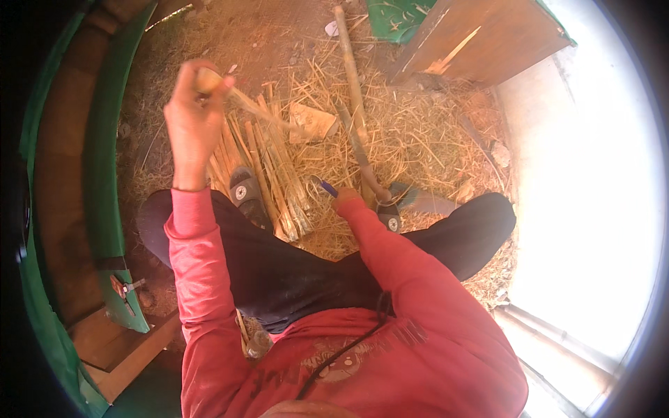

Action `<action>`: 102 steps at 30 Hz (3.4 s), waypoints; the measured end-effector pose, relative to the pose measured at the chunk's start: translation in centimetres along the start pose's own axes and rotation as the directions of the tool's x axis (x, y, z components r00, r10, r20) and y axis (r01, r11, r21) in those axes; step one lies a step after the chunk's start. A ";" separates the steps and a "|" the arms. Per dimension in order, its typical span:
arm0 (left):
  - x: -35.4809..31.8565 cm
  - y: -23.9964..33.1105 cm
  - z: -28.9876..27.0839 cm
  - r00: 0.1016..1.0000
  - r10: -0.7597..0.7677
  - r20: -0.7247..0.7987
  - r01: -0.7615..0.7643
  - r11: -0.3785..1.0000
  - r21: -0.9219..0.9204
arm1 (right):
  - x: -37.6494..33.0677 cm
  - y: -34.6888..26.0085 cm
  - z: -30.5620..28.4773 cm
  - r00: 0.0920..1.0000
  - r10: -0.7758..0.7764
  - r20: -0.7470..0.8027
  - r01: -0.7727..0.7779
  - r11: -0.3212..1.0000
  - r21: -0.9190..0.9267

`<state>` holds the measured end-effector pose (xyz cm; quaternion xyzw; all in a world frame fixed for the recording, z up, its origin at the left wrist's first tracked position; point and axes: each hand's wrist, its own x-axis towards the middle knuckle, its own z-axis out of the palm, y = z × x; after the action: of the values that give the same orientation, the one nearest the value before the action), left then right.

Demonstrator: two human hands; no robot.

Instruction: The person sits on the ground and uses a knife to sharpen the ends of thin wooden sticks. They hold each stick with one hand and scrape the blade along the wood to create a point, occasionally inspecting the result before moving to the next stick.

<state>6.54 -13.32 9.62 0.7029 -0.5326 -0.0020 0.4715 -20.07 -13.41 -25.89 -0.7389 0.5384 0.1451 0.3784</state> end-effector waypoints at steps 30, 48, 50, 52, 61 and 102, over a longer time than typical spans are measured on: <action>0.4 0.9 3.4 0.999 -0.009 0.033 0.010 1.000 -0.029 | -11.3 -4.3 -16.0 0.919 -0.111 -0.378 0.379 0.516 0.768; 4.9 0.7 -0.6 0.874 0.069 0.481 -0.194 0.957 0.215 | -1.9 -12.8 -20.7 0.622 -0.349 -0.701 0.744 0.544 0.388; 5.8 0.4 -1.2 0.861 0.039 0.507 -0.160 0.967 0.197 | -2.2 -12.7 -20.4 0.657 -0.346 -0.669 0.728 0.519 0.447; 6.1 -0.1 -0.9 0.897 0.062 0.439 -0.223 0.918 0.326 | -5.3 -13.1 -20.4 0.871 -0.328 -0.367 0.470 0.334 0.817; 7.1 0.9 1.7 0.903 0.057 0.427 -0.230 0.902 0.366 | -5.5 -13.9 -20.5 0.714 -0.284 -0.640 0.646 0.620 0.446; -4.3 0.1 -3.8 0.942 -0.182 0.281 0.109 0.960 0.257 | -8.8 -18.2 -14.4 0.729 -0.523 -0.443 0.619 0.779 0.099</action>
<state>6.52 -7.59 9.70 0.7833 -0.5410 -0.0807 0.2955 -9.68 -15.20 -3.37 -0.8310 0.3605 -0.1960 0.3757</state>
